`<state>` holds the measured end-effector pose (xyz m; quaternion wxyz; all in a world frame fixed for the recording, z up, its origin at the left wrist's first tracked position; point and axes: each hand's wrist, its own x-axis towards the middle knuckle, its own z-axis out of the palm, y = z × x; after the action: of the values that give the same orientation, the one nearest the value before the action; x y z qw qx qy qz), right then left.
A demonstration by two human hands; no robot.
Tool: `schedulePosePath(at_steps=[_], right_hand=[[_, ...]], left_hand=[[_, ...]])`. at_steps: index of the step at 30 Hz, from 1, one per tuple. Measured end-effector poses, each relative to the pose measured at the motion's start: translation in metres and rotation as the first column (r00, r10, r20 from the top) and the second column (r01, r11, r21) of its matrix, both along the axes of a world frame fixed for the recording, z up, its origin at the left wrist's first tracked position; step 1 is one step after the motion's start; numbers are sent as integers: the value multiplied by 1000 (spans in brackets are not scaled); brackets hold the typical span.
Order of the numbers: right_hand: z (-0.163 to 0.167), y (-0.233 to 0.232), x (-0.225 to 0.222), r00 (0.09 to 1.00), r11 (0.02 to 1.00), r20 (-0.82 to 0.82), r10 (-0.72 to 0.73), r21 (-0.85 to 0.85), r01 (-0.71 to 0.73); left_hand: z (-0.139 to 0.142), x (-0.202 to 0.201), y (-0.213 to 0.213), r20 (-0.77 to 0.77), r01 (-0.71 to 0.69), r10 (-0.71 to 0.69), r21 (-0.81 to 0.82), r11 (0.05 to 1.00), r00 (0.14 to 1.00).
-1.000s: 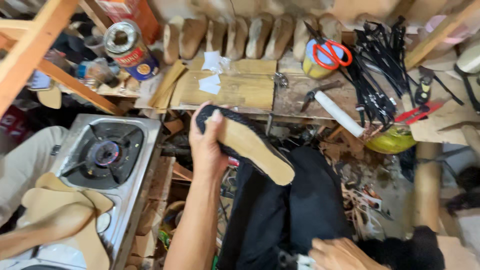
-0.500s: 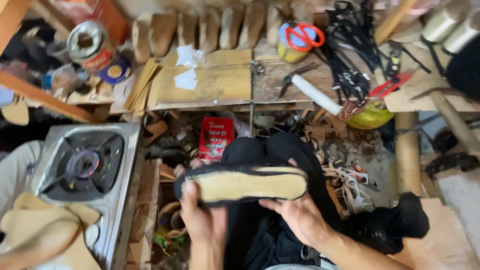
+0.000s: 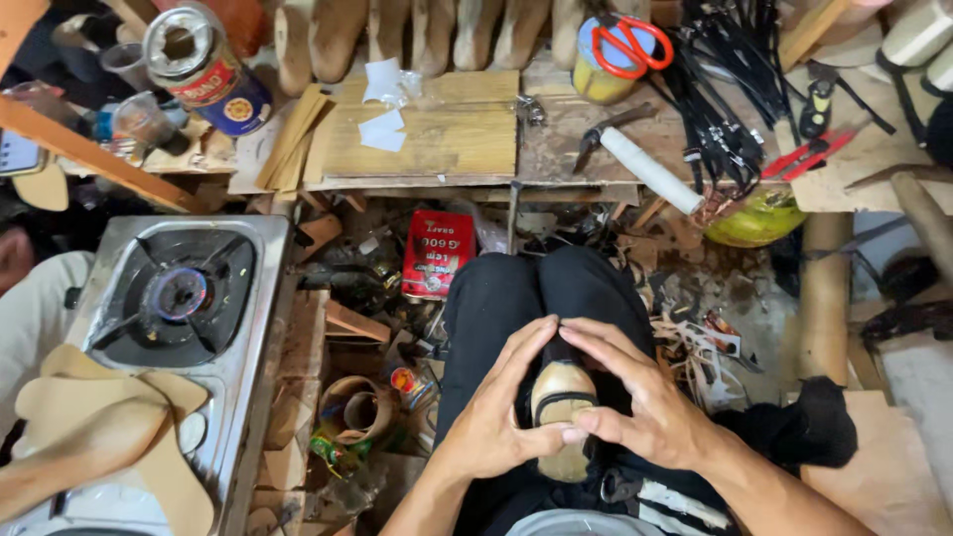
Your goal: The person places a black slip-on shoe over a wooden shoe last and uses a white-handled plier-like tool to press and secure the shoe's edge around the last. The person repeatedly repositions the shoe and tool to work along the perimeter.
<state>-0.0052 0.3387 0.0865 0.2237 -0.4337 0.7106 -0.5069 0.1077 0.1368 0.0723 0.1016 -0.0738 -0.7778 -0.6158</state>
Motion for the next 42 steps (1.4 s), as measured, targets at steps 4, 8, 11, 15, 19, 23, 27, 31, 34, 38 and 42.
schedulePosePath(at_steps=[4, 8, 11, 15, 19, 23, 27, 31, 34, 38, 42], right_hand=[[9, 16, -1, 999, 999, 5, -42, 34, 41], [7, 22, 1, 989, 999, 145, -34, 6, 34], [1, 20, 0, 923, 994, 383, -30, -84, 66], [-7, 18, -2, 969, 985, 244, -33, -155, 73], [-14, 19, 1, 989, 979, 98, -109, -164, 124], [-22, 15, 5, 976, 958, 116, -182, -204, 203], [-30, 13, 11, 964, 925, 188, -190, -296, 240], [-36, 13, 17, 952, 903, 223, -208, -331, 275], [-39, 4, 13, 956, 916, 189, -225, -295, 274], [-50, -10, -2, 931, 935, 246, -269, -166, 314], [-78, 28, 2, 882, 923, 273, -383, 142, 357]], left_hand=[[14, -3, 15, 68, -9, 9, 0, 1000, 998], [22, -9, 12, 133, 69, -64, -37, 997, 989], [26, -14, 12, 146, 68, -62, -36, 997, 987], [23, -18, 12, 122, 62, -63, 11, 998, 991], [15, -20, 11, 62, 67, -71, 64, 996, 996], [9, -24, 13, 34, 58, -61, 85, 995, 998], [6, -27, 17, -38, 48, -45, 73, 996, 998], [-5, -24, 21, -48, 28, -23, 93, 995, 999], [-18, -26, 18, -108, -18, 25, 70, 997, 994], [-32, -46, 1, -155, -68, 71, 29, 997, 985], [-33, -72, -40, 211, -239, 164, 406, 882, 964]])
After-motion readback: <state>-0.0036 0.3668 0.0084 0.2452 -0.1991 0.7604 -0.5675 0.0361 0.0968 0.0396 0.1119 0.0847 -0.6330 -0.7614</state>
